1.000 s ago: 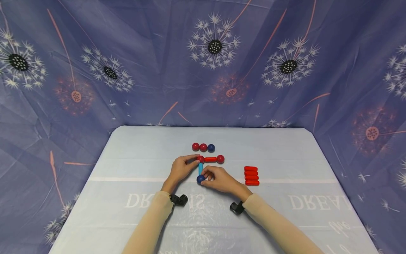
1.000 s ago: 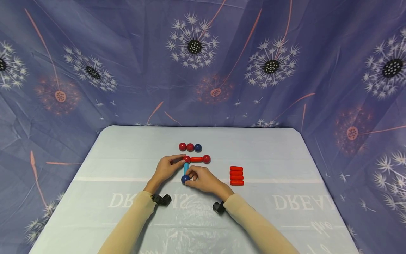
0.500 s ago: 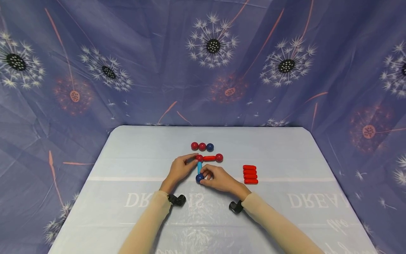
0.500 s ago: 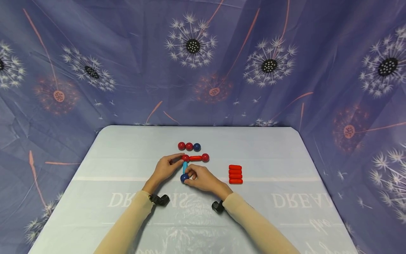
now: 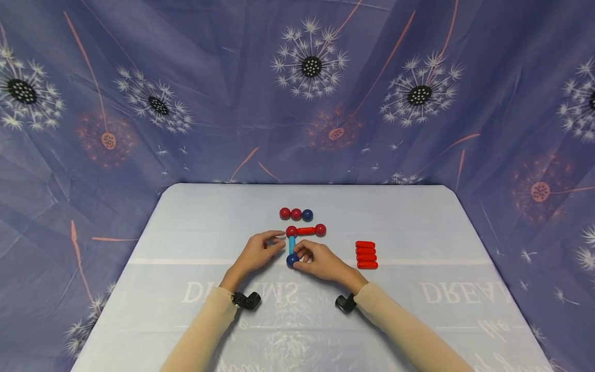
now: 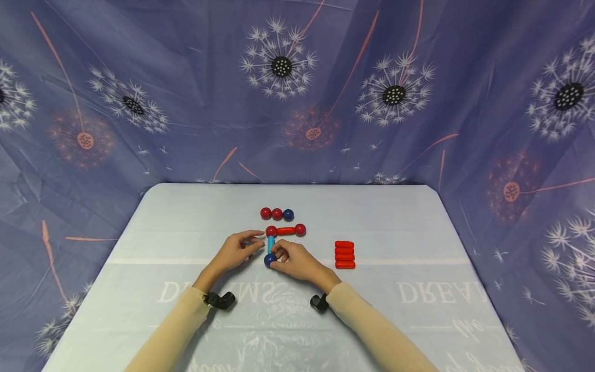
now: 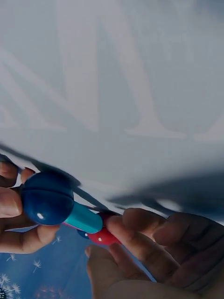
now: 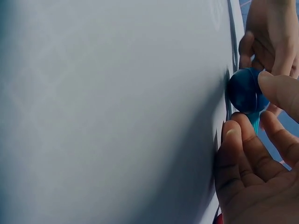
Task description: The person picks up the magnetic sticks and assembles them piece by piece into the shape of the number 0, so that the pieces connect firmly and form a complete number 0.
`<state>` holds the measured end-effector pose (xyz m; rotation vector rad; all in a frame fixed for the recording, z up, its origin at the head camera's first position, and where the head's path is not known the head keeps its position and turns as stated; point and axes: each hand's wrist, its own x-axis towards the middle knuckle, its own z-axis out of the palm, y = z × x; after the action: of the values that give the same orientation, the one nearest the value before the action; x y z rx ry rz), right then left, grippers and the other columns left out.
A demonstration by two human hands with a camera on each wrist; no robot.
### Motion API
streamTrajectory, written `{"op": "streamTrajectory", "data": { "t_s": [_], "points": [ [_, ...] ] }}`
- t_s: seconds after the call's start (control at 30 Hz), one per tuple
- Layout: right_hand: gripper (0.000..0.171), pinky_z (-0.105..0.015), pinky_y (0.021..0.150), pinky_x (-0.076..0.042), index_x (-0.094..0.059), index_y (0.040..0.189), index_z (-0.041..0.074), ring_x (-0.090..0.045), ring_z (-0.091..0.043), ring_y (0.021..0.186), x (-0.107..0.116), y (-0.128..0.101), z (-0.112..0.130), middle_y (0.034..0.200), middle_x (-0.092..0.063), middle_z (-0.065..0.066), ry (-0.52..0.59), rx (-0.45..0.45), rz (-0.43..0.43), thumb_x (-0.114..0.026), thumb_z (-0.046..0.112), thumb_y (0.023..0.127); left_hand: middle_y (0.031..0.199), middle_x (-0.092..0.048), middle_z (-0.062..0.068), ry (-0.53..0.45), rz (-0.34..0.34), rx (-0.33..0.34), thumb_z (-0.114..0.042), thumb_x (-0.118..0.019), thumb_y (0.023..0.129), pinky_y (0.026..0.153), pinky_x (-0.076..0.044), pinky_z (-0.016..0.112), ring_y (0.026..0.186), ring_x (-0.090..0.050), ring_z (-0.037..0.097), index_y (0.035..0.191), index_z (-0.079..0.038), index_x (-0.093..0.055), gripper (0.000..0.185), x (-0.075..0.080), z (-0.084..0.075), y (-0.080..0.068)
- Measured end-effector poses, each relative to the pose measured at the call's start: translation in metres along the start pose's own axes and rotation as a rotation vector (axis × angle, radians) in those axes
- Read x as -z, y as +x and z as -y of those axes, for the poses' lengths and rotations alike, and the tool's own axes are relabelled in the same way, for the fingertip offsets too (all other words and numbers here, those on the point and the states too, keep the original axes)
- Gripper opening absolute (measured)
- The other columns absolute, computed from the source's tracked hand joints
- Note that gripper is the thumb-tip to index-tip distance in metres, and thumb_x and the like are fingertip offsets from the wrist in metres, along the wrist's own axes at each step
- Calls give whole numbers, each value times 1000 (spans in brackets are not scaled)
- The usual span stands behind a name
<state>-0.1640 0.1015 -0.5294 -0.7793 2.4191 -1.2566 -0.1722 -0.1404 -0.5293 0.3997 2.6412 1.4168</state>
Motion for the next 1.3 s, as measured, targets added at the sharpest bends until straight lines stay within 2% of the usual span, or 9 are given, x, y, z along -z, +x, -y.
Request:
{"op": "streamTrajectory", "data": {
  "t_s": [0.13,0.37,0.6,0.73,0.8,0.97,1.07,1.3],
  "points": [
    [37,-22,79,-52,-65,125,11,-61,-9,90,2,-1,1,104,-68,4,-12,-7,0,-77,25,94,103,-77,5,-13,41,-3,-25,-73,97,51,-48,26,53,-57,10,129,-12,-70,35,1,-4,-9],
    [41,-26,83,-55,-63,131,10,-63,-11,91,12,-11,0,107,-68,-3,-20,-31,-36,-76,21,94,109,-77,7,7,102,-40,-30,-80,91,55,-47,24,56,-54,8,128,-11,-70,42,-5,-10,-19],
    [45,-25,80,-56,-61,136,9,-66,-14,95,38,-27,-5,113,-68,-4,27,-81,-101,-75,23,95,108,-76,0,37,80,-35,-31,-86,85,56,-47,23,57,-54,6,128,-15,-69,49,-14,-11,-24],
    [46,-29,78,-57,-60,138,10,-69,-16,97,59,-39,-7,117,-69,-5,60,-107,-194,-74,23,96,107,-75,-2,49,65,-46,-32,-86,85,54,-44,23,57,-52,5,127,-17,-70,47,-18,-10,-26],
    [44,-31,79,-57,-61,138,11,-69,-17,98,70,-45,-9,119,-69,-7,69,-117,-246,-74,22,97,101,-74,-1,49,60,-47,-32,-86,85,53,-43,23,57,-50,4,126,-19,-72,45,-20,-11,-27],
    [39,-31,86,-56,-63,134,14,-69,-20,100,92,-59,-19,122,-70,-11,40,-115,-325,-73,22,97,83,-65,-4,52,45,-28,-30,-84,86,51,-39,22,55,-47,3,123,-24,-76,38,-20,-11,-29],
    [37,-29,89,-55,-65,132,14,-68,-20,100,103,-67,-28,121,-71,-13,22,-111,-362,-74,23,97,78,-63,-5,62,38,-21,-31,-83,87,50,-37,21,54,-45,2,121,-26,-77,36,-22,-9,-29],
    [32,-22,83,-54,-67,128,12,-66,-16,96,122,-85,-47,117,-72,-14,-44,-143,-447,-73,22,98,75,-60,-6,52,45,-1,-32,-82,88,51,-37,21,56,-46,4,122,-27,-77,35,-22,-6,-29]
  ]
}}
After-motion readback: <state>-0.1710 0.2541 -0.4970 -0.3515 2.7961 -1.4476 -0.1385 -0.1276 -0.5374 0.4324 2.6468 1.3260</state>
